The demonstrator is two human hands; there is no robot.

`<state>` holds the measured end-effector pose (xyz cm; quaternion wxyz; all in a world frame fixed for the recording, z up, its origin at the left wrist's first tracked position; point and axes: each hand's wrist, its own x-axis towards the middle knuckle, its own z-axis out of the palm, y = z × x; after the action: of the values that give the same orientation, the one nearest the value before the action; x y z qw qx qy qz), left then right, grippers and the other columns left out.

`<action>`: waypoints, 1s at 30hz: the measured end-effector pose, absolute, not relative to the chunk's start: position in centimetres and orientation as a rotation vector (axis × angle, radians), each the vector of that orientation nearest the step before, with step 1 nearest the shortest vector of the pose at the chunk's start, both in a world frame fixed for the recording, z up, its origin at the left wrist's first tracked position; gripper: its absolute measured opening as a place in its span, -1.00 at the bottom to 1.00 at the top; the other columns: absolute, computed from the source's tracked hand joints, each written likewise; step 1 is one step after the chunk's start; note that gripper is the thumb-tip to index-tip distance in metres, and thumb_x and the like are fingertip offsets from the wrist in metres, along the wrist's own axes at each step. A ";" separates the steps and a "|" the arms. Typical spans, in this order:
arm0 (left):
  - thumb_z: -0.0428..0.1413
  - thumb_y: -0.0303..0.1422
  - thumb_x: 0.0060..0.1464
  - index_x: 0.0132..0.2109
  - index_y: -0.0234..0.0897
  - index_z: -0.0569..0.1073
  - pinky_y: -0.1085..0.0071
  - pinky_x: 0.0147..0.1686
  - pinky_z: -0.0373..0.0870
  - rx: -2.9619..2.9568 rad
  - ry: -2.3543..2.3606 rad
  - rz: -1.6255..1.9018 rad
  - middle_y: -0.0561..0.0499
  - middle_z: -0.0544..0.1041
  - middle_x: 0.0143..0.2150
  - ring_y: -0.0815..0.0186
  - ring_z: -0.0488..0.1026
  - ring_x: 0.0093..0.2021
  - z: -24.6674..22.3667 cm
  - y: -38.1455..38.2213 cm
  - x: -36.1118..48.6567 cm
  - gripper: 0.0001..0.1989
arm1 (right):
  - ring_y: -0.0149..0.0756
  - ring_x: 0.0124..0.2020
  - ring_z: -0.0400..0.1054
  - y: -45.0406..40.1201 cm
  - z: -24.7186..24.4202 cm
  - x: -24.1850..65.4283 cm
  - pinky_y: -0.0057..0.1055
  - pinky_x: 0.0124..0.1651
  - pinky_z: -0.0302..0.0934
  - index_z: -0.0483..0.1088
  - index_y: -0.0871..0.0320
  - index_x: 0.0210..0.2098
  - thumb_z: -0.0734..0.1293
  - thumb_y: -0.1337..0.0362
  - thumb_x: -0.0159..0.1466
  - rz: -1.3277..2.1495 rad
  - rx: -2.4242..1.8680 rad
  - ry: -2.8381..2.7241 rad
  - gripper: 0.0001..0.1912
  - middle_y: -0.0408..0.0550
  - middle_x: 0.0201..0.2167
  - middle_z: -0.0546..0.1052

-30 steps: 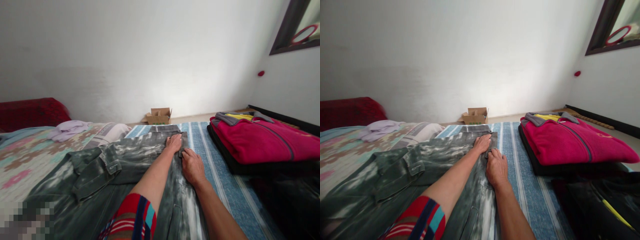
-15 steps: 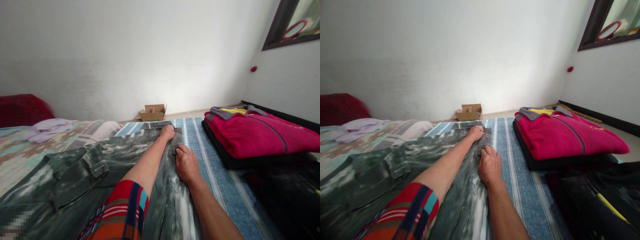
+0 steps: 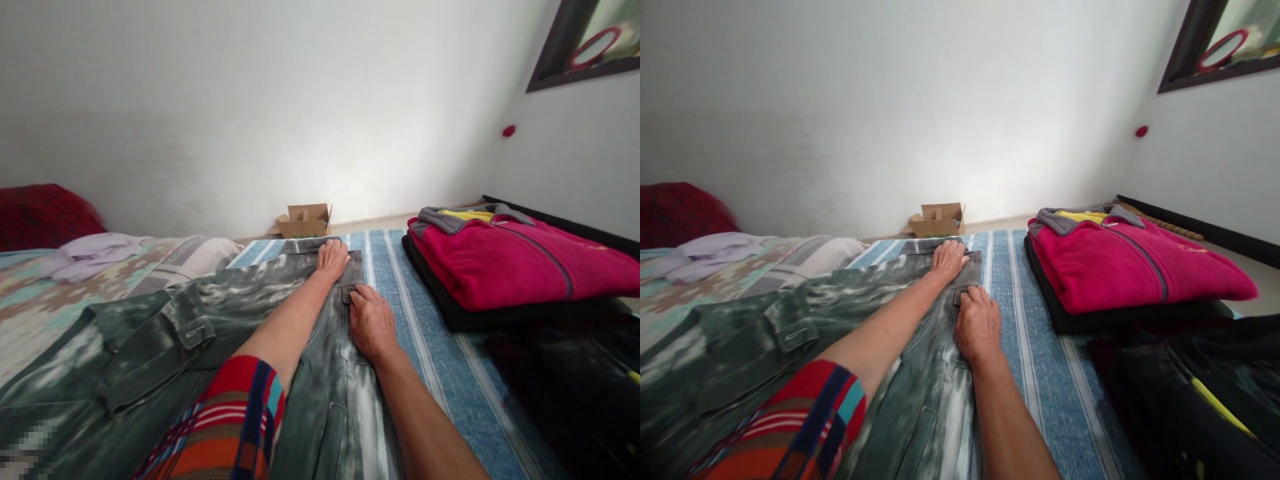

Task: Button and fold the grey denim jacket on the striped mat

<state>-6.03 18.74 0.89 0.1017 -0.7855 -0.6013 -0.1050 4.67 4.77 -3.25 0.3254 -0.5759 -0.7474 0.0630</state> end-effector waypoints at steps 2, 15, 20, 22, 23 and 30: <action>-0.03 -0.38 0.16 -0.10 -0.33 0.44 0.21 0.04 0.22 -2.384 -1.713 -0.309 -0.20 0.43 -0.03 0.08 0.28 0.07 1.1 18.4 -6.3 -0.77 | -0.16 0.13 0.19 4.8 -3.1 4.7 -0.27 0.06 0.10 0.45 0.15 -0.17 0.14 0.41 0.28 0.164 -1.507 -1.962 -0.73 0.01 0.06 0.40; -0.11 -0.57 0.01 -0.08 -0.31 0.49 0.32 0.00 0.32 -2.837 -1.384 -0.272 -0.06 0.51 -0.03 0.20 0.41 -0.02 0.2 18.0 -9.0 -0.61 | -0.18 0.10 0.20 4.9 -3.3 4.9 -0.28 0.09 0.09 0.46 0.15 -0.20 0.15 0.39 0.28 0.171 -1.491 -1.952 -0.74 0.02 0.03 0.42; -0.13 -0.60 0.01 0.05 -0.27 0.42 0.31 0.09 0.24 -2.796 -1.449 -0.261 -0.01 0.45 0.09 0.22 0.34 0.10 0.3 17.7 -10.2 -0.52 | -0.18 0.08 0.21 4.9 -3.1 4.9 -0.29 0.07 0.11 0.46 0.16 -0.21 0.15 0.40 0.27 0.164 -1.499 -1.964 -0.74 0.03 0.02 0.42; -0.09 -0.59 0.00 0.02 -0.21 0.45 0.28 0.08 0.24 -2.789 -1.471 -0.187 0.01 0.47 0.07 0.20 0.35 0.10 0.1 17.5 -10.5 -0.54 | -0.19 0.07 0.21 4.8 -3.1 4.9 -0.30 0.07 0.10 0.46 0.16 -0.22 0.14 0.39 0.27 0.158 -1.499 -1.962 -0.73 0.02 0.00 0.43; -0.08 -0.59 -0.01 -0.01 -0.19 0.46 0.26 0.08 0.23 -2.783 -1.478 -0.153 0.01 0.48 0.06 0.19 0.36 0.09 0.1 17.4 -10.4 -0.55 | -0.20 0.07 0.22 4.8 -3.1 4.9 -0.31 0.08 0.10 0.46 0.15 -0.22 0.14 0.39 0.27 0.156 -1.498 -1.960 -0.74 0.02 0.00 0.43; -0.11 -0.59 0.08 -0.01 -0.27 0.43 0.27 0.11 0.17 -2.671 -1.549 -0.147 -0.04 0.45 0.07 0.21 0.31 0.13 1.7 14.3 -8.7 -0.61 | -0.20 0.07 0.22 4.8 -3.4 5.1 -0.31 0.09 0.09 0.47 0.14 -0.21 0.14 0.38 0.27 0.170 -1.479 -1.956 -0.73 0.03 -0.03 0.44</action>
<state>-8.68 14.33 1.72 0.0253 -0.8638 -0.5010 -0.0477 5.13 4.78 -3.42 0.3350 -0.5669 -0.7498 0.0652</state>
